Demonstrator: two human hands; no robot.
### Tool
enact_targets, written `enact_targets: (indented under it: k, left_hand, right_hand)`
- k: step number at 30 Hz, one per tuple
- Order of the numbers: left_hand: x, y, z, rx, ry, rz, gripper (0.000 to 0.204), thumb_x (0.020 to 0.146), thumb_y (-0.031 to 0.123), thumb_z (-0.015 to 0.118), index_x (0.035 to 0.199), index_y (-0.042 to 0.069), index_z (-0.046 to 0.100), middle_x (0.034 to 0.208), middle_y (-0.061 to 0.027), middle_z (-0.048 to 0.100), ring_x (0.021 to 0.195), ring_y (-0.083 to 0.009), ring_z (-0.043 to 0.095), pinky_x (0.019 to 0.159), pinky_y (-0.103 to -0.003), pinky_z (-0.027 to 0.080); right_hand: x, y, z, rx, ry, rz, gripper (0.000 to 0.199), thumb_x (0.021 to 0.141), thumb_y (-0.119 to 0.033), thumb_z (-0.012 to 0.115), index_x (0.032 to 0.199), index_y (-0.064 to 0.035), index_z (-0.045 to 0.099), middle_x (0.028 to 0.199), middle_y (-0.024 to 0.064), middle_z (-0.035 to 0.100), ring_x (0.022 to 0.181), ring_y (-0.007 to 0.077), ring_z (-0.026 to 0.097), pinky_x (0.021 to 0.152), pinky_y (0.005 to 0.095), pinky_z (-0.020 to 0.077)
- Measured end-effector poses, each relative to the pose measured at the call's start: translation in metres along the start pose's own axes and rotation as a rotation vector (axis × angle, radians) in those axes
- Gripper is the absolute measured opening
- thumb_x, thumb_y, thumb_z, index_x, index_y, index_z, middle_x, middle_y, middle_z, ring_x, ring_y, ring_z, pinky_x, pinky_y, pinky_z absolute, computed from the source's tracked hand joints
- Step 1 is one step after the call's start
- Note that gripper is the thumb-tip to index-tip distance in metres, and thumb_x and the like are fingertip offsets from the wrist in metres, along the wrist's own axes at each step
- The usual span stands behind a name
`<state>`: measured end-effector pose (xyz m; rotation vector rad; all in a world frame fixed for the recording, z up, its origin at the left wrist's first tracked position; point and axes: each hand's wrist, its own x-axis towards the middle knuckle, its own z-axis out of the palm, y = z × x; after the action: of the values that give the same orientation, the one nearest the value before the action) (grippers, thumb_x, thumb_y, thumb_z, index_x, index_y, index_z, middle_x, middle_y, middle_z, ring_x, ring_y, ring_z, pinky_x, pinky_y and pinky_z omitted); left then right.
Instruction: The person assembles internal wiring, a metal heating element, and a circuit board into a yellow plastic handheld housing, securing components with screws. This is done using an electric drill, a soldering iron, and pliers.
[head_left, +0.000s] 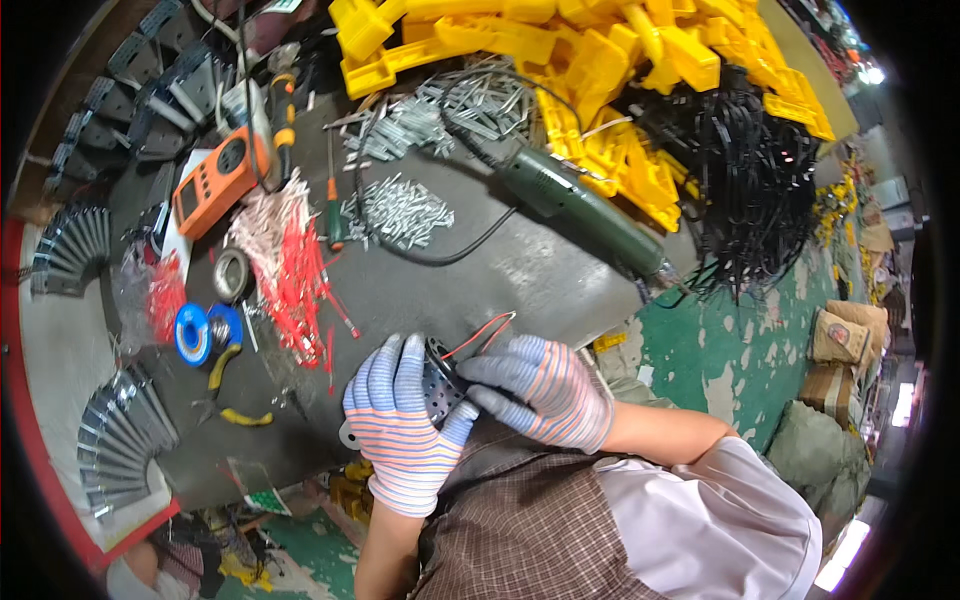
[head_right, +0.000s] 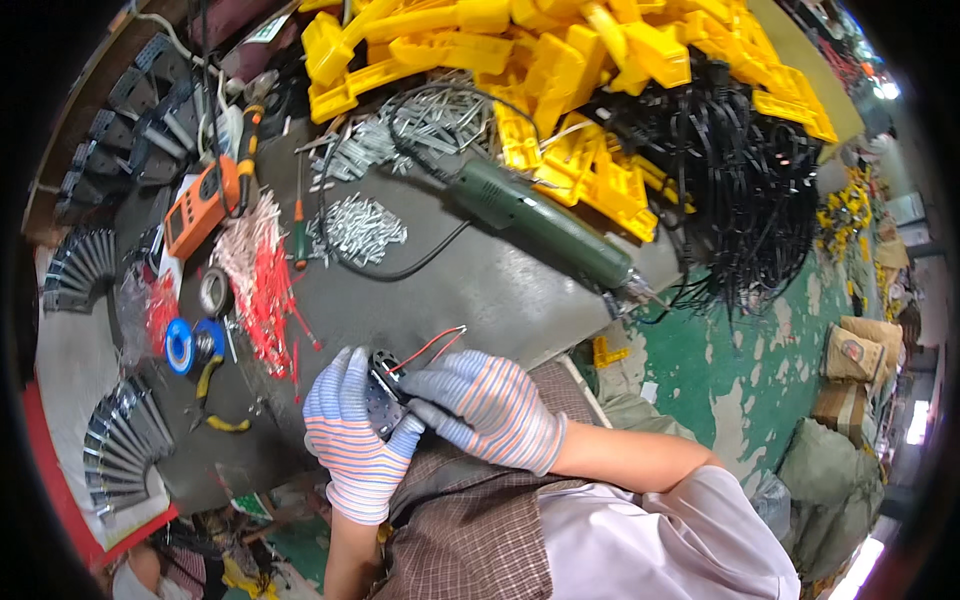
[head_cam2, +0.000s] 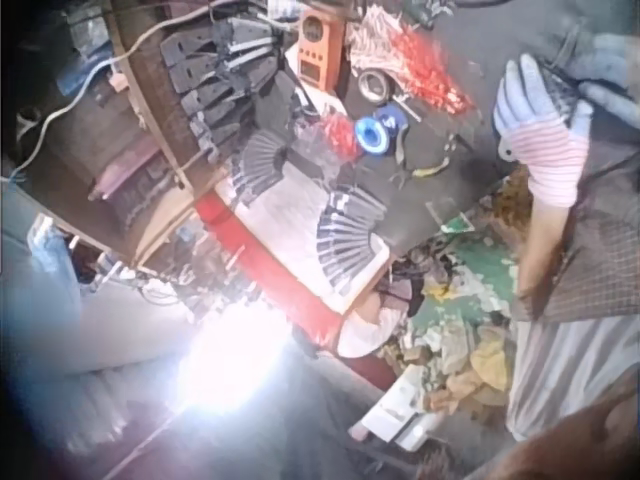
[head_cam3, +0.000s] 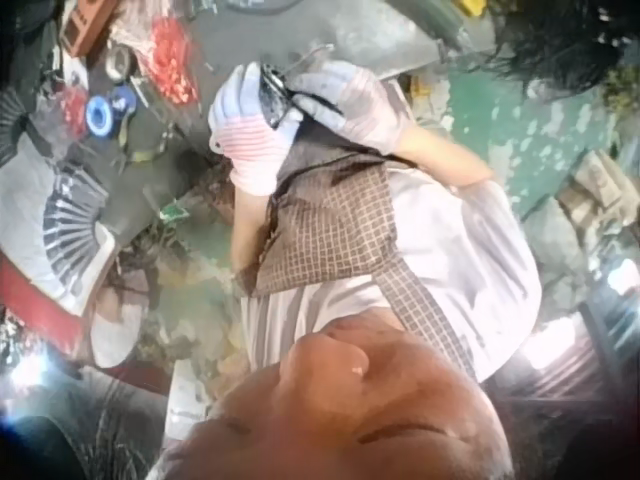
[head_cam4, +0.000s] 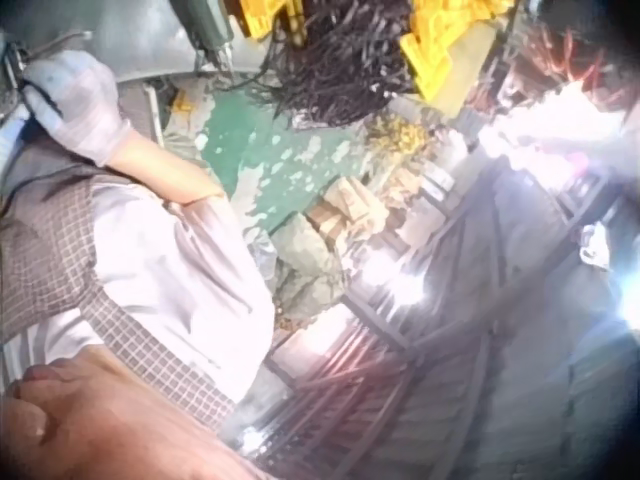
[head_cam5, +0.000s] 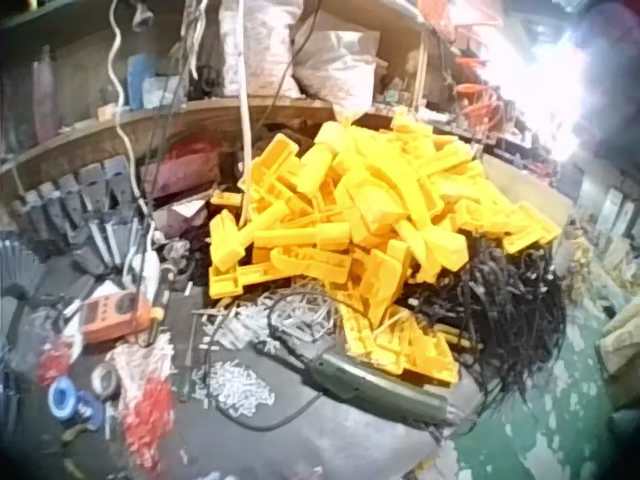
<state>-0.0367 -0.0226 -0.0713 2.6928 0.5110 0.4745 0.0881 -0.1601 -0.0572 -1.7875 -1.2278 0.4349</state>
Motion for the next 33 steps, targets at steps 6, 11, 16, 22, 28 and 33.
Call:
enact_targets:
  k: [6, 11, 16, 22, 28, 33]
  left_hand:
    - [0.003, -0.008, 0.002, -0.081, 0.013, 0.017, 0.069, 0.063, 0.033, 0.07, 0.122, 0.003, 0.052, 0.119, -0.0177, 0.055, 0.11, -0.0363, 0.051, 0.098, -0.046, 0.038]
    - [0.0, -0.006, 0.0, -0.033, 0.013, 0.06, 0.071, 0.067, 0.039, 0.072, 0.123, 0.001, 0.052, 0.119, -0.0166, 0.055, 0.109, -0.0354, 0.051, 0.097, -0.046, 0.039]
    - [-0.003, -0.01, 0.008, 0.003, 0.061, 0.095, 0.077, 0.071, 0.057, 0.069, 0.122, 0.002, 0.052, 0.12, -0.0157, 0.054, 0.108, -0.0352, 0.05, 0.096, -0.048, 0.037]
    - [-0.004, -0.009, 0.01, 0.074, 0.08, 0.148, 0.074, 0.073, 0.054, 0.07, 0.124, 0.004, 0.051, 0.119, -0.0169, 0.055, 0.107, -0.035, 0.052, 0.092, -0.048, 0.041]
    - [-0.005, -0.008, 0.013, 0.057, 0.126, 0.146, 0.073, 0.072, 0.047, 0.074, 0.126, 0.006, 0.049, 0.12, -0.0159, 0.056, 0.108, -0.0344, 0.053, 0.094, -0.045, 0.042]
    - [-0.009, -0.013, 0.015, 0.01, 0.14, 0.128, 0.08, 0.063, 0.045, 0.081, 0.128, 0.008, 0.05, 0.12, -0.0155, 0.056, 0.109, -0.0342, 0.053, 0.096, -0.044, 0.042]
  right_hand:
    - [0.001, -0.002, 0.014, -0.049, 0.154, -0.056, 0.026, 0.084, -0.019, 0.067, 0.103, -0.0031, 0.064, 0.076, 0.0142, 0.06, 0.066, 0.0325, 0.061, 0.058, 0.0405, 0.0488]
    - [-0.004, 0.004, 0.018, -0.058, 0.128, -0.05, 0.027, 0.084, -0.022, 0.066, 0.105, -0.0048, 0.064, 0.084, 0.0136, 0.063, 0.074, 0.0311, 0.063, 0.064, 0.0399, 0.0509]
    - [-0.005, 0.013, 0.018, -0.03, 0.144, -0.119, 0.03, 0.085, -0.025, 0.064, 0.109, -0.0059, 0.064, 0.092, 0.0145, 0.065, 0.08, 0.0317, 0.064, 0.069, 0.0397, 0.0523]
    - [-0.006, 0.022, 0.022, 0.058, 0.165, -0.129, 0.029, 0.087, -0.028, 0.061, 0.108, -0.0077, 0.062, 0.094, 0.0118, 0.064, 0.085, 0.0306, 0.063, 0.074, 0.0399, 0.0514]
    - [-0.012, 0.029, 0.019, 0.085, 0.124, -0.148, 0.031, 0.089, -0.026, 0.06, 0.114, -0.0073, 0.062, 0.1, 0.0149, 0.065, 0.089, 0.0323, 0.063, 0.078, 0.0399, 0.0517]
    - [-0.004, 0.038, -0.08, -0.184, 0.518, -0.392, 0.019, 0.08, -0.022, 0.063, 0.091, -0.0071, 0.064, 0.075, 0.0118, 0.059, 0.072, 0.0319, 0.061, 0.064, 0.0417, 0.0497]
